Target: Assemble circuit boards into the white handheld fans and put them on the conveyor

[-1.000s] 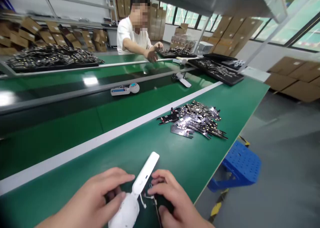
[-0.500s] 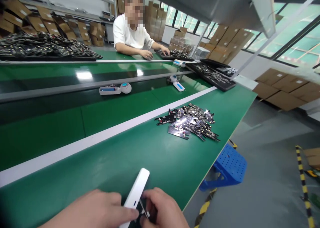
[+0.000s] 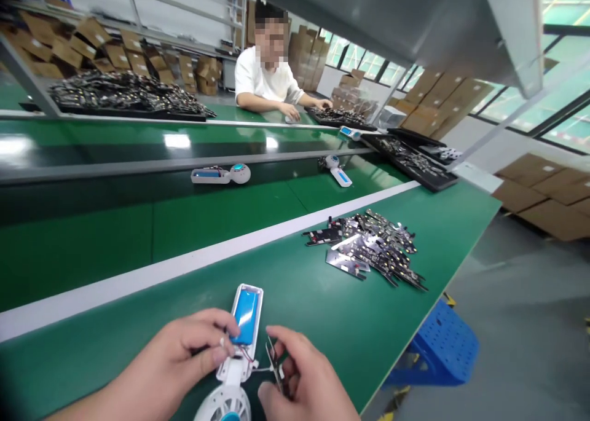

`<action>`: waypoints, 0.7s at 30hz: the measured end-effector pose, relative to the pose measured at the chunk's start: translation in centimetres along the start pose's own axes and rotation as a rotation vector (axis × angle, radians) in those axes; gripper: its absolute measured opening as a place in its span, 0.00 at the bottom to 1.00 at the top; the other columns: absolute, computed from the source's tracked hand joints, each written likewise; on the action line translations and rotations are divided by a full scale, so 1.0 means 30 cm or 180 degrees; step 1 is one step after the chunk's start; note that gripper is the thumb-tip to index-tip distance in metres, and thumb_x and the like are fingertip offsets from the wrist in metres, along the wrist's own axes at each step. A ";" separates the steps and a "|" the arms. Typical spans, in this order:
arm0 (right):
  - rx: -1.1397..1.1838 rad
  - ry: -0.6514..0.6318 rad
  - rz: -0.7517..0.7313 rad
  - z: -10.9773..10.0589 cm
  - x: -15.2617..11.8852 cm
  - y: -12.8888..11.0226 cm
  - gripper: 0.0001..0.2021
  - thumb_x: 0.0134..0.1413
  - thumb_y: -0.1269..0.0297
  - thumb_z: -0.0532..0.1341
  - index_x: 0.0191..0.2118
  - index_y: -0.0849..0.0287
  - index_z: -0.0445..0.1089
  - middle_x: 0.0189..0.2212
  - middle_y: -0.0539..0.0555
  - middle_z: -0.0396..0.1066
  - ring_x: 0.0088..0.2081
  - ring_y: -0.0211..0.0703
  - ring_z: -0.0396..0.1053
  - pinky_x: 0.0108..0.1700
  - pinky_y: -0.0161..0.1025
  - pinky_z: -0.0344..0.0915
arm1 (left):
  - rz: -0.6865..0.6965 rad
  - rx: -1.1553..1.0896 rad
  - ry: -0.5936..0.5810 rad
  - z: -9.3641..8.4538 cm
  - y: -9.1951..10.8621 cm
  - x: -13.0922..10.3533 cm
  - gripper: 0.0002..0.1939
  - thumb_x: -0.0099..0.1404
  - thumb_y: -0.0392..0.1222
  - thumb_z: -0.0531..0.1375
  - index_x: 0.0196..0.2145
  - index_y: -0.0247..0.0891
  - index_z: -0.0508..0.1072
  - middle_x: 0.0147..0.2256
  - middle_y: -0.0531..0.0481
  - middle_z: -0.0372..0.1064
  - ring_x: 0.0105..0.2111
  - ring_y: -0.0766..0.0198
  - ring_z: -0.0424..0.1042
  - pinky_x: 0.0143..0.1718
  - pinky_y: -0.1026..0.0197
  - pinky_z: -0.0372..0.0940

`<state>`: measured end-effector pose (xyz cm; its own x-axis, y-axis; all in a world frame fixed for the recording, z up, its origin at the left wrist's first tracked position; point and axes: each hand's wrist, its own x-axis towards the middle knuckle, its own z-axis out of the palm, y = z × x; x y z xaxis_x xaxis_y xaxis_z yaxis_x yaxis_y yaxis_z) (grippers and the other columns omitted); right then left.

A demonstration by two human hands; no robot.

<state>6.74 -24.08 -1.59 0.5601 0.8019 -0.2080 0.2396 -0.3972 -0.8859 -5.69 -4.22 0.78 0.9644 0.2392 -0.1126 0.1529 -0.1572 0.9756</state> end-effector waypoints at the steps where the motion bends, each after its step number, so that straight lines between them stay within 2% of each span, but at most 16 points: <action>1: -0.0011 -0.0112 -0.0037 -0.015 -0.010 0.007 0.29 0.44 0.76 0.62 0.56 0.54 0.67 0.38 0.53 0.73 0.28 0.36 0.72 0.28 0.30 0.71 | -0.0027 -0.0033 0.0074 0.002 -0.003 0.001 0.13 0.68 0.37 0.57 0.30 0.43 0.80 0.40 0.53 0.74 0.39 0.66 0.74 0.43 0.65 0.66; 3: -0.0188 -0.0157 -0.0368 -0.041 -0.024 0.008 0.29 0.48 0.75 0.63 0.58 0.54 0.64 0.42 0.55 0.75 0.36 0.42 0.76 0.37 0.34 0.75 | 0.0021 0.0058 0.0154 0.012 -0.004 -0.003 0.13 0.68 0.36 0.56 0.32 0.45 0.81 0.37 0.54 0.75 0.39 0.65 0.73 0.42 0.64 0.66; 5: -0.0634 0.0026 -0.1056 -0.061 -0.023 -0.006 0.29 0.51 0.71 0.66 0.59 0.52 0.63 0.45 0.56 0.75 0.42 0.46 0.77 0.42 0.36 0.76 | 0.0150 0.0280 0.0192 0.026 -0.005 -0.013 0.14 0.69 0.36 0.56 0.34 0.47 0.81 0.35 0.54 0.75 0.38 0.64 0.73 0.41 0.64 0.66; 8: -0.1446 0.0285 -0.2222 -0.077 0.010 -0.038 0.26 0.57 0.65 0.66 0.61 0.52 0.63 0.43 0.57 0.76 0.41 0.47 0.76 0.42 0.38 0.76 | 0.0259 0.0554 0.0220 0.048 -0.011 -0.027 0.11 0.67 0.36 0.59 0.35 0.47 0.82 0.32 0.54 0.76 0.36 0.63 0.72 0.39 0.63 0.66; 10: -0.1647 0.0208 -0.2681 -0.080 0.043 -0.054 0.24 0.61 0.65 0.63 0.61 0.53 0.62 0.40 0.57 0.75 0.39 0.47 0.75 0.42 0.40 0.75 | 0.0179 0.0640 0.0270 0.059 -0.017 -0.033 0.09 0.64 0.34 0.63 0.34 0.48 0.82 0.30 0.55 0.77 0.34 0.64 0.72 0.38 0.63 0.66; 12: -0.1536 -0.0069 -0.2809 -0.080 0.072 -0.061 0.23 0.63 0.63 0.61 0.62 0.55 0.60 0.40 0.58 0.72 0.39 0.47 0.74 0.43 0.41 0.74 | 0.0175 0.0679 0.0283 0.064 -0.020 -0.035 0.08 0.62 0.33 0.65 0.32 0.47 0.82 0.29 0.56 0.77 0.33 0.64 0.72 0.37 0.64 0.65; 14: -0.1361 -0.0386 -0.2756 -0.079 0.086 -0.059 0.24 0.64 0.59 0.60 0.63 0.57 0.59 0.41 0.59 0.71 0.40 0.47 0.73 0.43 0.41 0.74 | 0.0394 0.0741 0.0203 0.064 -0.019 -0.038 0.07 0.63 0.33 0.64 0.31 0.44 0.81 0.29 0.56 0.77 0.33 0.65 0.72 0.37 0.64 0.65; 16: -0.1335 -0.0476 -0.2613 -0.078 0.080 -0.050 0.24 0.65 0.56 0.59 0.63 0.56 0.60 0.43 0.59 0.71 0.43 0.48 0.74 0.47 0.43 0.74 | 0.0665 0.0845 0.0116 0.061 -0.016 -0.041 0.09 0.65 0.31 0.61 0.30 0.40 0.79 0.30 0.55 0.76 0.33 0.65 0.71 0.38 0.64 0.64; 19: -0.1498 -0.0110 -0.2375 -0.075 0.053 -0.037 0.22 0.64 0.55 0.60 0.60 0.53 0.63 0.46 0.59 0.73 0.47 0.52 0.74 0.54 0.47 0.71 | 0.0844 0.1043 0.0066 0.059 -0.012 -0.045 0.10 0.67 0.32 0.59 0.28 0.37 0.76 0.30 0.53 0.75 0.33 0.65 0.70 0.38 0.63 0.63; 21: -0.1551 0.0129 -0.2290 -0.070 0.043 -0.039 0.21 0.61 0.53 0.62 0.57 0.53 0.66 0.45 0.58 0.75 0.48 0.52 0.74 0.54 0.46 0.71 | 0.0865 0.1171 0.0107 0.059 -0.012 -0.046 0.10 0.67 0.33 0.60 0.26 0.37 0.74 0.28 0.54 0.73 0.32 0.66 0.69 0.37 0.63 0.62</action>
<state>8.84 -23.52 0.06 0.1679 0.9187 0.3574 0.8539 0.0457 -0.5184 -6.71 -6.19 0.27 0.9735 0.1722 0.1503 -0.0324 -0.5470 0.8365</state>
